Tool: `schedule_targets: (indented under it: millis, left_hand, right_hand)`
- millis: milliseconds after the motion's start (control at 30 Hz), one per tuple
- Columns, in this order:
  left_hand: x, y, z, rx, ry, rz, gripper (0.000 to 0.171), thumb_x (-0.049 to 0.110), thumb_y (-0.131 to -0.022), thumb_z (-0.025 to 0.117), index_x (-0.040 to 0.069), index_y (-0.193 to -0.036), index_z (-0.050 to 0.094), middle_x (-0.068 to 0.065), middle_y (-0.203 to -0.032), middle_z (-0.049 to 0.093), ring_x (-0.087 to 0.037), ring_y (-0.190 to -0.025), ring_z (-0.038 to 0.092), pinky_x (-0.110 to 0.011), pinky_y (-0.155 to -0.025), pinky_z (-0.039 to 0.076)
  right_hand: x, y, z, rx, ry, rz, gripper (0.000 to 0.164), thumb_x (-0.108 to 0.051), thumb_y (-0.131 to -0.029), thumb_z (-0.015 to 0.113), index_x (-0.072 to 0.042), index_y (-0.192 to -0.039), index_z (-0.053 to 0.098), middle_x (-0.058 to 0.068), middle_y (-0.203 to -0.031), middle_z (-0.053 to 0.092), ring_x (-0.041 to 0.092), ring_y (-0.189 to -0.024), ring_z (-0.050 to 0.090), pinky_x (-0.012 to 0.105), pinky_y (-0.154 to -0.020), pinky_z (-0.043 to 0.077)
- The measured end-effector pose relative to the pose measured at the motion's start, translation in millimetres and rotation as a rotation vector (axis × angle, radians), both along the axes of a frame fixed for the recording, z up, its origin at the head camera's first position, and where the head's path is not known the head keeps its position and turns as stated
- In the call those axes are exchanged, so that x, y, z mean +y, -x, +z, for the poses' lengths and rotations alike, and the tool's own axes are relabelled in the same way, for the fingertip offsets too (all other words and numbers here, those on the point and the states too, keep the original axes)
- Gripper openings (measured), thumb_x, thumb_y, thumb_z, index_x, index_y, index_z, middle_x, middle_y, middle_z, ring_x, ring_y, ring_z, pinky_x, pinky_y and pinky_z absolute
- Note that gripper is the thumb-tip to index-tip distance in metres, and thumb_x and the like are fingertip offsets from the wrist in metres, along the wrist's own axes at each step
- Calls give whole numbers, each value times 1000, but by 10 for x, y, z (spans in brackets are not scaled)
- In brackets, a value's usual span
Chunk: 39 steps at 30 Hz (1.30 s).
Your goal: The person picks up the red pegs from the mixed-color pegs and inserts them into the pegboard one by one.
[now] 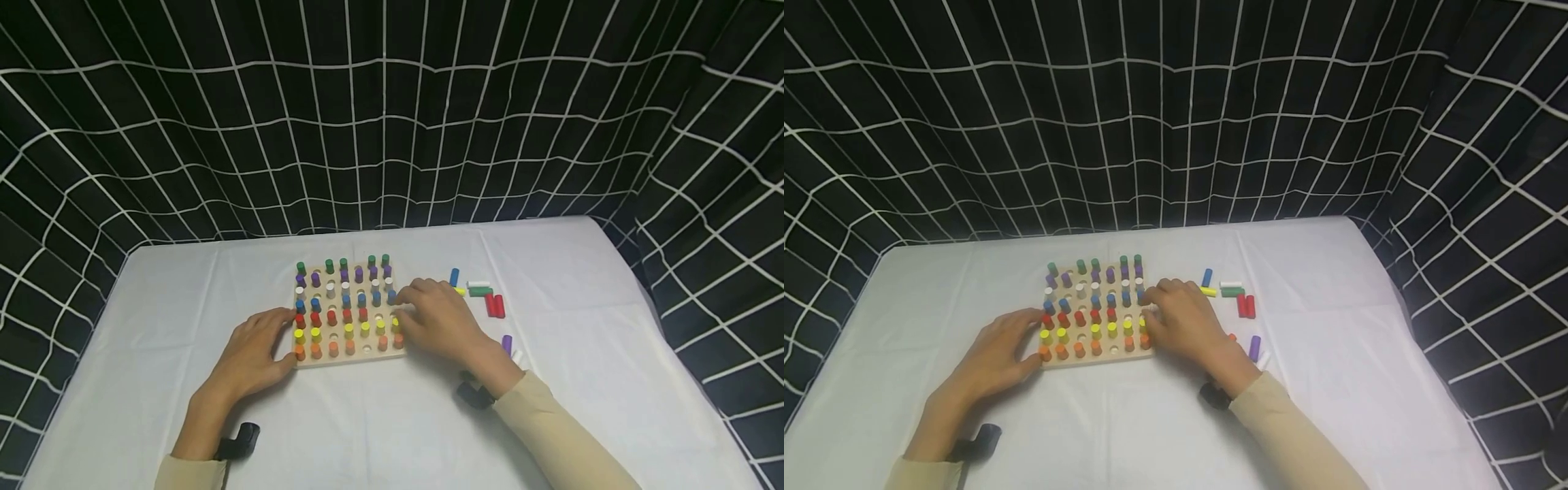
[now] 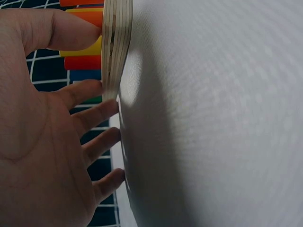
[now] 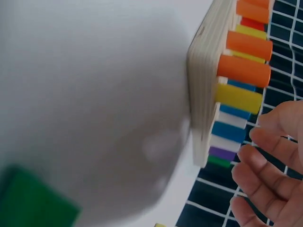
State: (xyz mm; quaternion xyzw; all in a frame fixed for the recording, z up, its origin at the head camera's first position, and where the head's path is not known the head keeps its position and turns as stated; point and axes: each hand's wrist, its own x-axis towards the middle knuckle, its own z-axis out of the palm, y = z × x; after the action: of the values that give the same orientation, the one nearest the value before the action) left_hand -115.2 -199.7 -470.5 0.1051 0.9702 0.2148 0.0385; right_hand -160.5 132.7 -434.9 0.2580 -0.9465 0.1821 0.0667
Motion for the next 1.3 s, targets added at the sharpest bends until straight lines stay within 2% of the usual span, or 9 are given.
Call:
schedule_targets:
  millis: [300,700,1067,1300]
  left_hand:
    - [-16,-11,1,0,-1,7,69,31,-87,68,11,-152,54,-13,-159,55,-40,-151,45,-69,-125,35]
    - [-7,-27,-9,-8,-2,3,70,32,-87,69,12,-152,54,-13,-158,55,-40,-150,45,-69,-124,35]
    - [-5,-23,-20,-2,-9,6,70,31,-87,68,11,-152,54,-12,-158,55,-39,-150,45,-69,-124,35]
    - [1,5,-17,-11,-2,7,70,32,-88,68,11,-153,53,-13,-159,54,-40,-151,44,-69,-126,33]
  right_hand:
    - [156,-13,-43,37,-11,-23,19,-21,-94,70,-12,-109,78,2,-100,75,25,-99,71,46,-91,58]
    - [426,-27,-125,52,-18,-56,19,-18,-93,69,-9,-108,77,5,-97,75,27,-95,72,47,-86,59]
    - [713,13,-53,-10,-8,-149,22,-20,-95,71,-9,-114,78,8,-103,78,27,-91,71,50,-86,57]
    - [862,-7,-75,-48,-9,-209,24,-20,-96,70,-6,-115,77,12,-109,78,32,-100,72,52,-89,56]
